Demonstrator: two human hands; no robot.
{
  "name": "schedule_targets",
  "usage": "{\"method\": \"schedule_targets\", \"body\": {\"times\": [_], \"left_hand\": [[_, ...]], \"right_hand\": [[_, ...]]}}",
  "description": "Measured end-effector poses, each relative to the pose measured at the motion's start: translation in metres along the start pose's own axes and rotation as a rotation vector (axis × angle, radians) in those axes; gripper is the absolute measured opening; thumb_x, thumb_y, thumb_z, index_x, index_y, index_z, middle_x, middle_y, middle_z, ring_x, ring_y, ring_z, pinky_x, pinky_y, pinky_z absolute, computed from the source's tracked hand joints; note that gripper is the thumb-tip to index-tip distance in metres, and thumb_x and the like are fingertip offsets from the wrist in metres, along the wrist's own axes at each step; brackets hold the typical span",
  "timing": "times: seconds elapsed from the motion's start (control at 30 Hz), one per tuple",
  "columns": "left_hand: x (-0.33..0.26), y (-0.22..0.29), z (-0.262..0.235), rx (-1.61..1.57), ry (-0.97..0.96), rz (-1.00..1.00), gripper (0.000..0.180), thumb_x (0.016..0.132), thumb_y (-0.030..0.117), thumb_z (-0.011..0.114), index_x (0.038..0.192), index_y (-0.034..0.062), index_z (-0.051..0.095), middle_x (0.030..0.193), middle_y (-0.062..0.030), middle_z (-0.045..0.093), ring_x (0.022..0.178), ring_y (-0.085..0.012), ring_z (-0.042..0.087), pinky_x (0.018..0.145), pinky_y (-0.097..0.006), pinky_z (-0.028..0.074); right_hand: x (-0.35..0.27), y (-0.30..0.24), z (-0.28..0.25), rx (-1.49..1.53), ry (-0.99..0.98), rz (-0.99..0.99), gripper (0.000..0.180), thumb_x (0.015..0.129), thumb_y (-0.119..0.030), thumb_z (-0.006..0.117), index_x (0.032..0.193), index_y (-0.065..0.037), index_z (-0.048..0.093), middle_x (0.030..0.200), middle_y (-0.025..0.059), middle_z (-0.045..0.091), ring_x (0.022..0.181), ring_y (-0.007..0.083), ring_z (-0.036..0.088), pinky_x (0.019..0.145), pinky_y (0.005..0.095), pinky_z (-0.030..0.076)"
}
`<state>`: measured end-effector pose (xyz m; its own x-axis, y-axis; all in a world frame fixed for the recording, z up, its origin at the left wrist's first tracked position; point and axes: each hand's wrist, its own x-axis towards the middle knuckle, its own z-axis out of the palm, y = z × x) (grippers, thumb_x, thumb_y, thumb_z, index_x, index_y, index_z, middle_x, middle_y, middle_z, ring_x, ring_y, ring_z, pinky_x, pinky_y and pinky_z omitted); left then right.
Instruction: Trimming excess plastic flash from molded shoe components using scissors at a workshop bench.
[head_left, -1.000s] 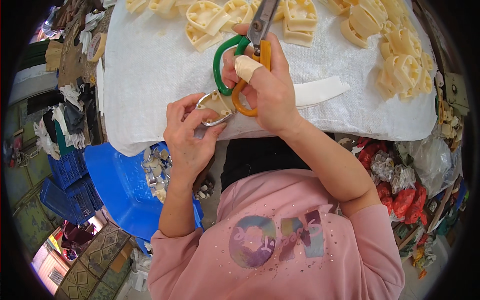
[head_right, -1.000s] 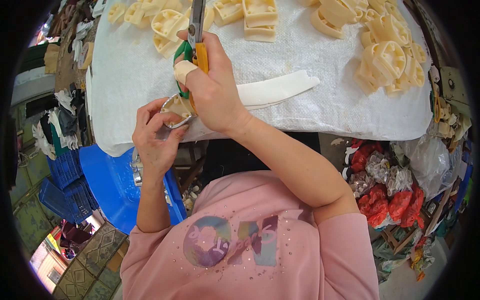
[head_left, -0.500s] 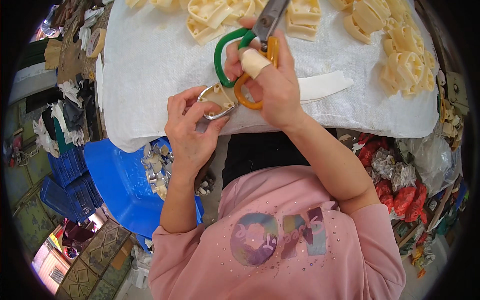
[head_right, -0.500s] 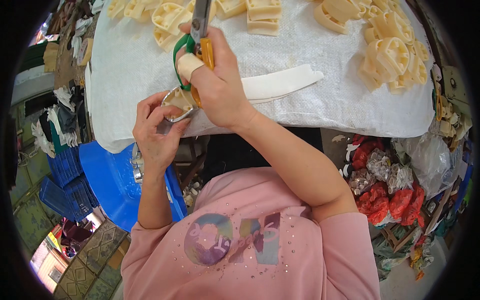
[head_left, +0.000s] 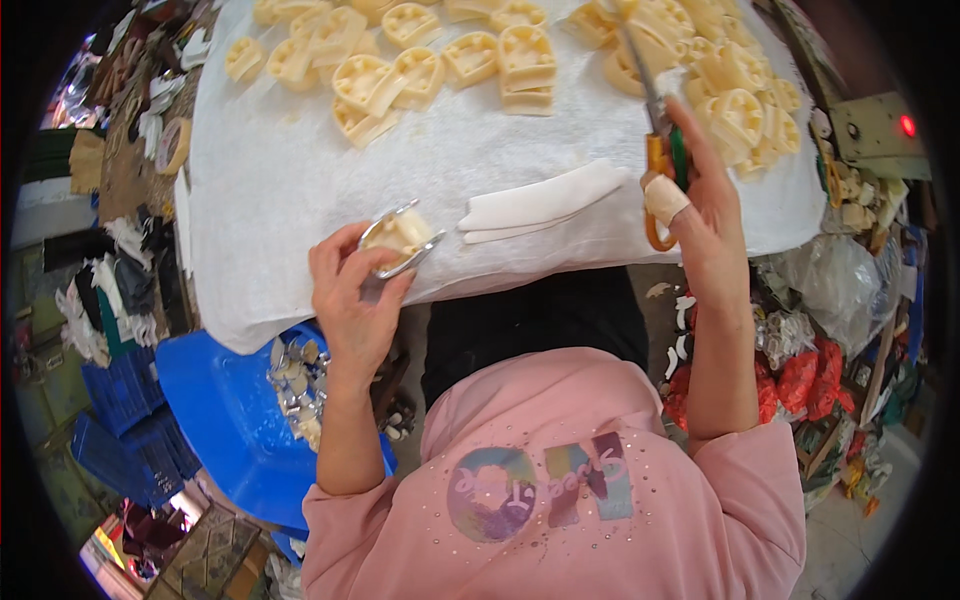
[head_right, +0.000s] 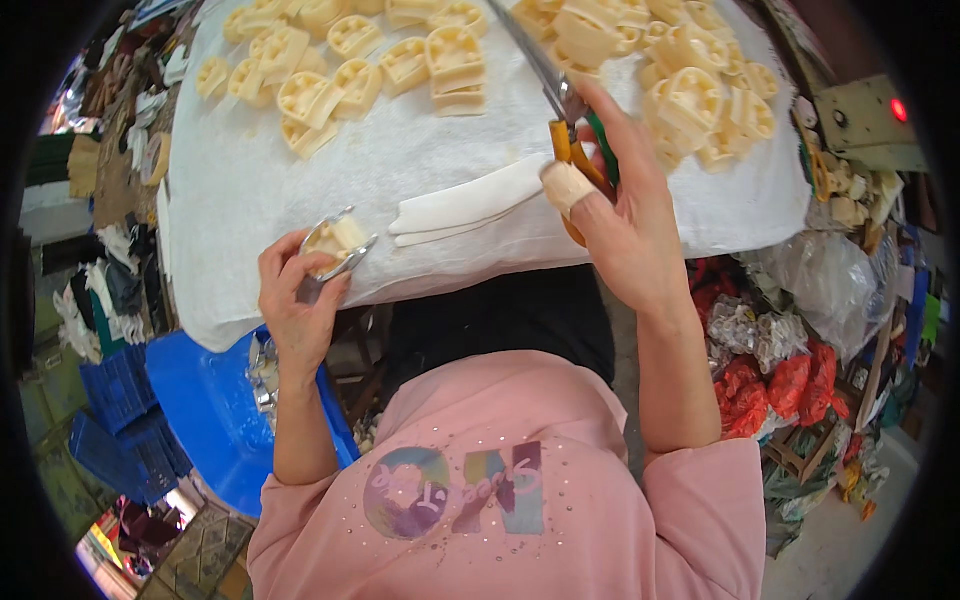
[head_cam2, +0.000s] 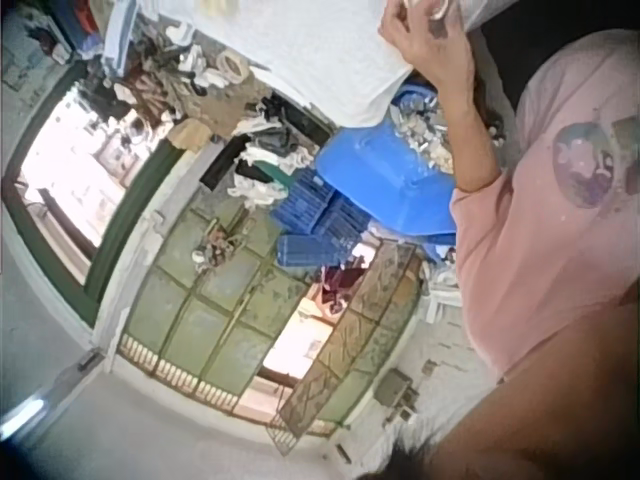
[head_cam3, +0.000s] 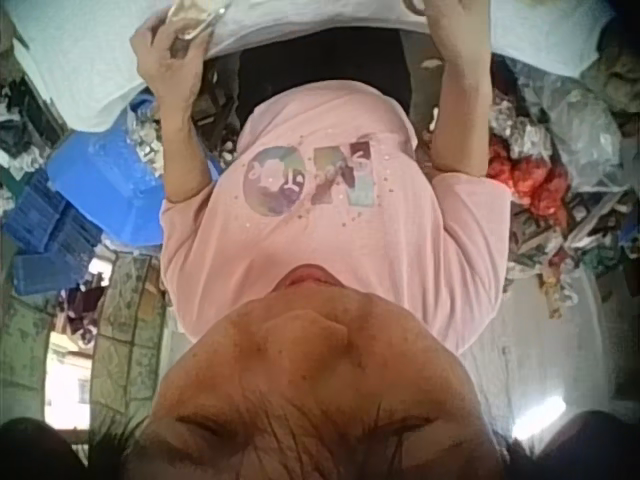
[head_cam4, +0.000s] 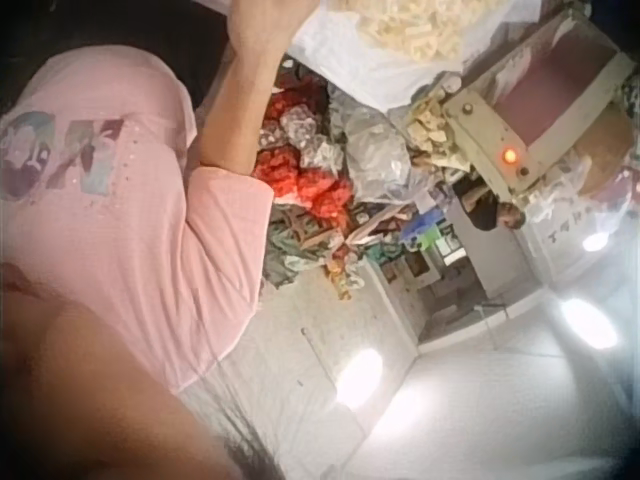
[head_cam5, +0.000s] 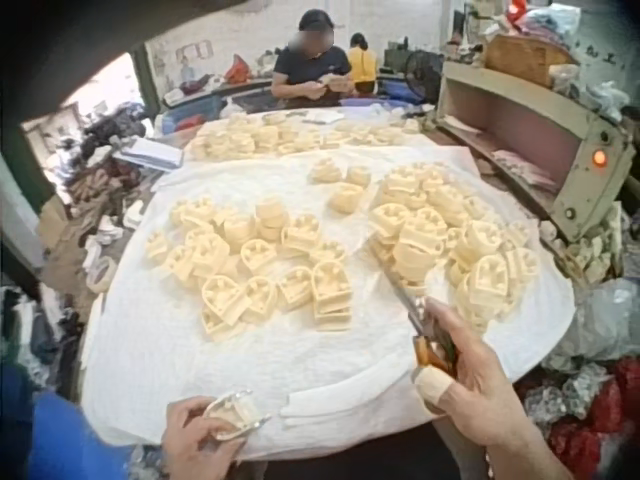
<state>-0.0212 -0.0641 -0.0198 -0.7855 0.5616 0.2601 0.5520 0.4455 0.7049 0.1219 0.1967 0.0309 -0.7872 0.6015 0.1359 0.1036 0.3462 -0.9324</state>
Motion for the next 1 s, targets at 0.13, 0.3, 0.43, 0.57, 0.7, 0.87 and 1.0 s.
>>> {"method": "schedule_targets", "body": {"times": [0.13,0.3,0.43,0.57,0.7,0.87,1.0], "left_hand": [[-0.021,-0.007,-0.006,-0.084,0.130,-0.080,0.037,0.067,-0.006,0.071,0.101,0.0015,0.060,0.114,-0.0117,0.055,0.104,-0.0229,0.054,0.091,-0.033,0.044],[-0.054,-0.039,-0.047,-0.078,0.573,-0.187,0.047,0.076,-0.004,0.068,0.118,-0.0032,0.049,0.107,-0.0114,0.056,0.101,-0.0194,0.055,0.092,-0.030,0.043],[-0.089,-0.070,-0.075,0.013,0.814,-0.408,0.039,0.079,-0.002,0.065,0.116,-0.0038,0.051,0.108,-0.0127,0.057,0.099,-0.0193,0.056,0.089,-0.030,0.043],[-0.181,-0.160,-0.089,0.329,0.691,-0.677,0.034,0.080,0.005,0.066,0.111,-0.0029,0.056,0.107,-0.0145,0.059,0.098,-0.0216,0.056,0.085,-0.032,0.044],[-0.201,-0.159,-0.078,0.818,0.390,-0.736,0.042,0.078,0.016,0.068,0.116,0.0054,0.056,0.106,-0.0166,0.059,0.104,-0.0308,0.049,0.081,-0.039,0.046],[-0.155,-0.133,-0.069,0.580,0.604,-0.687,0.053,0.079,0.019,0.066,0.128,0.0110,0.048,0.125,-0.0216,0.042,0.114,-0.0346,0.040,0.097,-0.045,0.032],[-0.108,-0.101,-0.063,0.587,0.633,-0.474,0.049,0.080,0.016,0.064,0.125,0.0033,0.048,0.124,-0.0189,0.045,0.116,-0.0324,0.039,0.102,-0.042,0.026]], "right_hand": [[-0.022,0.025,-0.020,-0.165,0.027,0.167,0.066,0.073,-0.004,0.057,0.136,-0.008,0.040,0.116,0.0121,0.043,0.098,0.0205,0.043,0.087,0.0299,0.040],[-0.025,0.029,-0.027,-0.402,-0.012,0.139,0.059,0.077,-0.006,0.055,0.134,-0.003,0.041,0.121,0.0203,0.047,0.113,0.0314,0.045,0.096,0.0383,0.038],[-0.025,0.022,-0.023,-0.799,-0.032,-0.047,0.051,0.074,-0.005,0.060,0.124,-0.001,0.049,0.117,0.0206,0.051,0.110,0.0354,0.047,0.096,0.0418,0.039],[-0.022,0.011,-0.021,-0.877,-0.042,-0.070,0.041,0.071,-0.004,0.062,0.112,-0.002,0.056,0.111,0.0153,0.055,0.102,0.0335,0.050,0.090,0.0400,0.043],[-0.010,0.012,-0.009,-0.784,-0.082,-0.267,0.032,0.070,-0.003,0.064,0.101,-0.001,0.059,0.103,0.0096,0.058,0.097,0.0298,0.051,0.084,0.0374,0.045],[0.003,0.009,0.024,-0.605,-0.311,-0.508,0.024,0.070,-0.003,0.063,0.094,-0.001,0.059,0.100,0.0089,0.058,0.097,0.0271,0.051,0.085,0.0344,0.043],[0.014,0.014,0.040,-0.639,-0.372,-0.622,0.021,0.069,-0.005,0.060,0.090,0.000,0.058,0.094,0.0101,0.057,0.092,0.0261,0.052,0.081,0.0342,0.045]]}}
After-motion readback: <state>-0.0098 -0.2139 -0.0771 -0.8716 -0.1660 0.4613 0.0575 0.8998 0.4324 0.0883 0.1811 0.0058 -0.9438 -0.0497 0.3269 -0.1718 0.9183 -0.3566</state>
